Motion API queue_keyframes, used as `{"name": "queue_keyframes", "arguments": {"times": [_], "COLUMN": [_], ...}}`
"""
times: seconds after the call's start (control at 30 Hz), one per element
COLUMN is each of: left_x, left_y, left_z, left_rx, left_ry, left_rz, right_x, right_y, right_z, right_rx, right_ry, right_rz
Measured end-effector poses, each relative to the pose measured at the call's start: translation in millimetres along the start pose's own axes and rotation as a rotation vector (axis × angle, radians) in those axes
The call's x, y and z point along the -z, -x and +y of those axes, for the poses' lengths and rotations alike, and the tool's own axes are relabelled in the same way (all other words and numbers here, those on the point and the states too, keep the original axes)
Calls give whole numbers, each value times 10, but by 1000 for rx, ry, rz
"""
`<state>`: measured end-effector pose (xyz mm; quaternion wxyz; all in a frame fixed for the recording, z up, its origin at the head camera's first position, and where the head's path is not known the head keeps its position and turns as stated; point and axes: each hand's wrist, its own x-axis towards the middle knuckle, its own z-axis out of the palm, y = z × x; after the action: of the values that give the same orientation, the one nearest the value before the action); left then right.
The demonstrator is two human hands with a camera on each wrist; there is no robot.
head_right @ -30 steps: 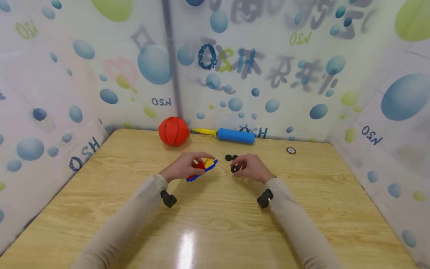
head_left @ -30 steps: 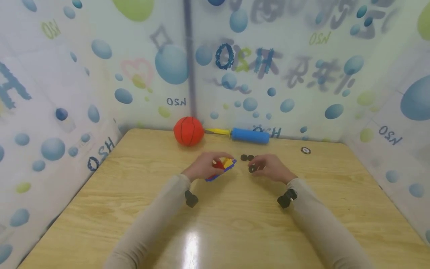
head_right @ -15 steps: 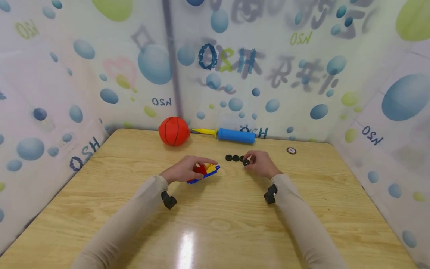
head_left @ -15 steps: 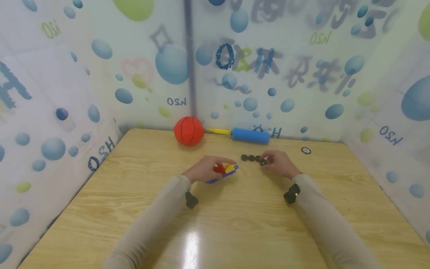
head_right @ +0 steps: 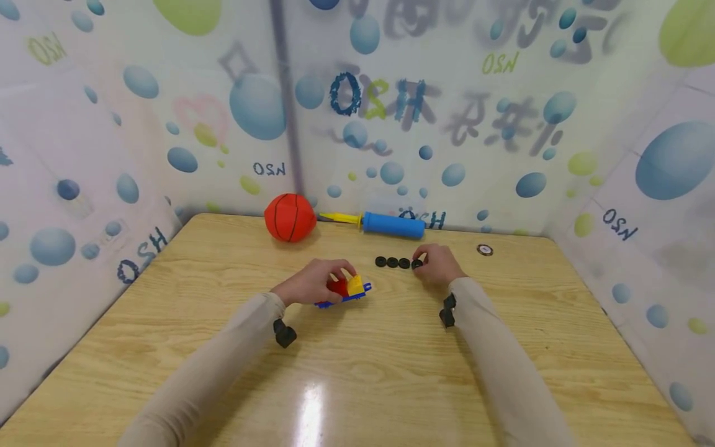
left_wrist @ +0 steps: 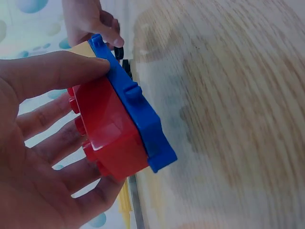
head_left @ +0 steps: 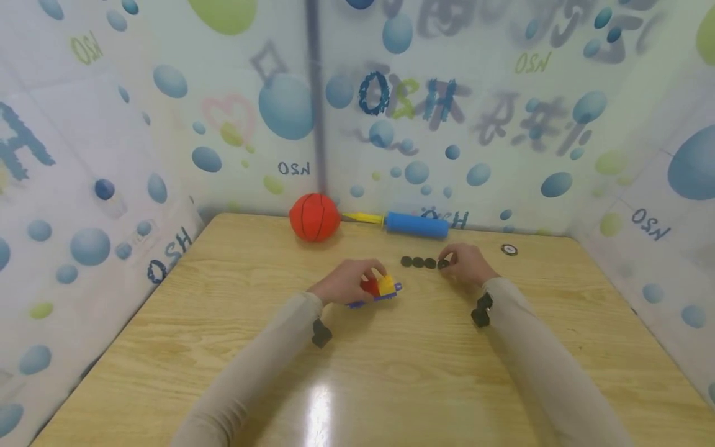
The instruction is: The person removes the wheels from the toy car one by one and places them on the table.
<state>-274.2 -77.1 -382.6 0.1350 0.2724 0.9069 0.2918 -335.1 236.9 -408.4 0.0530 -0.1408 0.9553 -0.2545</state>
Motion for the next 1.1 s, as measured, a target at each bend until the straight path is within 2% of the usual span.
{"name": "queue_keyframes", "arguments": {"times": [0.27, 0.7, 0.87, 0.97, 1.1], "left_x": [-22, -82, -99, -90, -93], "left_y": [-27, -55, -89, -95, -104], "left_z": [16, 70, 54, 54, 47], "left_rx": [-30, -13, -18, -17, -20], "left_ry": [-25, 1, -13, -24, -40], "left_rz": [-2, 1, -1, 9, 32], "right_x": [-25, -32, 34, 62, 28], "right_y": [-61, -46, 12, 67, 151], "right_z": [54, 123, 11, -158, -409], "right_rx": [-52, -50, 28, 113, 219], "right_ry": [-10, -36, -43, -48, -109], "right_rz": [-9, -7, 33, 42, 25]}}
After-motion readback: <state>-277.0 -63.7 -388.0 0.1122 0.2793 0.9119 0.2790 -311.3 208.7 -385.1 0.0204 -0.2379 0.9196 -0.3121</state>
